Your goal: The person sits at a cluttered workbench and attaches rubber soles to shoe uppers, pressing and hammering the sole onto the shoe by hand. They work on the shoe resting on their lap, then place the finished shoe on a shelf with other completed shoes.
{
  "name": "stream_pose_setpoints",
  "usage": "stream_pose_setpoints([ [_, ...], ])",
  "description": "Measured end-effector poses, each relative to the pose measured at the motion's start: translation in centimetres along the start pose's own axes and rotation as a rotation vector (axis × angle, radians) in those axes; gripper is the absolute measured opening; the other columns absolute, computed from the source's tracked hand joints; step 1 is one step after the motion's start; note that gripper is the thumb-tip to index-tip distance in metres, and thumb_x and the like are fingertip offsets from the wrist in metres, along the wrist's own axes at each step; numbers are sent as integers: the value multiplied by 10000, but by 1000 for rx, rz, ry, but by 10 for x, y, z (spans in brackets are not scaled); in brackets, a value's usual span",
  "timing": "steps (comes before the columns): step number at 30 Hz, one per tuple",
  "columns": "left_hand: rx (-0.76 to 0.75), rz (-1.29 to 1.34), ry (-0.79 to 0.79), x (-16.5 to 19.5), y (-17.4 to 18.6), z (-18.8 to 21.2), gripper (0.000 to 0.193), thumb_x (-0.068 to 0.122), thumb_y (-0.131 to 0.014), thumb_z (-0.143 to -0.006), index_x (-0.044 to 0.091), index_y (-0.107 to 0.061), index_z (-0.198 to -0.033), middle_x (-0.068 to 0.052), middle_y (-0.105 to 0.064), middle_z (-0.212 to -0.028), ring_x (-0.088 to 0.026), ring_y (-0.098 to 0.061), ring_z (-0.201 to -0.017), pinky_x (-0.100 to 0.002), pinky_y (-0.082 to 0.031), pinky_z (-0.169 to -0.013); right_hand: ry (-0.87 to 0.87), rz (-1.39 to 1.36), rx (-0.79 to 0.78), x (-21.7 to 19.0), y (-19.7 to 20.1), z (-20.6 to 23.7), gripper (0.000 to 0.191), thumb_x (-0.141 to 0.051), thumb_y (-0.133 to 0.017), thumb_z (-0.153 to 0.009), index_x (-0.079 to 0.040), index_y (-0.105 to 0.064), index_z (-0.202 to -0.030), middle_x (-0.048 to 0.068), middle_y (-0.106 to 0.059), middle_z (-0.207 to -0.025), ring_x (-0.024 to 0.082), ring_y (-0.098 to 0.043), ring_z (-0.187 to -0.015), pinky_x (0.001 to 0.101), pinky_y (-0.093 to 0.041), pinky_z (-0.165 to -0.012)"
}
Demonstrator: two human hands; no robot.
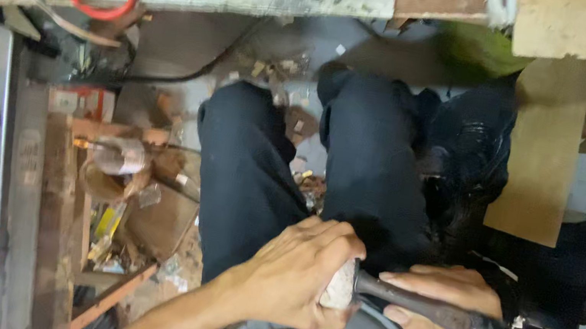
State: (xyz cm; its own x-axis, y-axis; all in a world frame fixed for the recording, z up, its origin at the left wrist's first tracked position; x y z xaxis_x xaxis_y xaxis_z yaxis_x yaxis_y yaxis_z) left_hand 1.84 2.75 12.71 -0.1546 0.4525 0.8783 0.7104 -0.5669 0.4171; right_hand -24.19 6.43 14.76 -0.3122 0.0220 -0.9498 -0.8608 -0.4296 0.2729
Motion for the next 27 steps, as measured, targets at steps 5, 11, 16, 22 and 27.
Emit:
stream_pose_setpoints([
  [5,-84,-35,-75,16,-8,3,583,230,-804,-702,13,-532,-1170,-137,-597,-1056,-328,-634,-971,-428,-466,-850,0,50,-97,0,6,16,341,-150,-823,-774,-3,-788,-1080,91,-777,-782,142,-733,-579,293,-571,-525],
  [11,-110,-91,-13,35,-19,-2,759,285,-837,-722,-15,-494,-1329,-151,-598,-1073,-338,-619,-1016,-441,-467,-869,-413,-140,-52,23,19,42,386,-124,-810,-773,-16,-776,-1142,61,-694,-676,106,-598,-476,273,-510,-407],
  [16,-2,-80,159,52,-34,-3,1114,338,-882,-707,-44,-310,-1583,-241,-564,-1350,-400,-598,-1137,-476,-486,-968,-388,-181,210,42,10,63,628,-158,-752,-798,-50,-639,-1406,38,-667,-731,81,-565,-563,266,-475,-469],
  [22,200,35,-223,62,-58,10,919,351,-888,-824,59,-392,-1541,-191,-490,-1501,-377,-528,-1431,-443,-461,-1214,-581,-281,25,58,-5,67,663,-189,-766,-844,-85,-603,-1479,142,-782,-918,197,-716,-671,369,-606,-579],
  [27,-144,963,412,18,-61,46,679,412,-764,-970,9,-538,-1467,-202,-650,-1326,-311,-631,-1224,-417,-520,-1058,-451,-181,506,28,-2,73,604,-141,-741,-821,-35,-623,-1404,139,-728,-1030,175,-666,-830,320,-560,-698],
])
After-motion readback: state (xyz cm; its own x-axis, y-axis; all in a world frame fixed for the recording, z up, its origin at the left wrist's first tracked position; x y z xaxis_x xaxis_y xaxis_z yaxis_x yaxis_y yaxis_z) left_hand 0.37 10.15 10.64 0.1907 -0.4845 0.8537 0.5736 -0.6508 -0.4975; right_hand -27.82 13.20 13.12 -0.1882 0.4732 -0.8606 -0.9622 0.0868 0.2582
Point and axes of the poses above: each hand's wrist, its own z-axis away from the middle knuckle, its own y-axis out of the back of the hand, x = y × z, the point moved 1 cm from there along -z, towards the middle knuckle
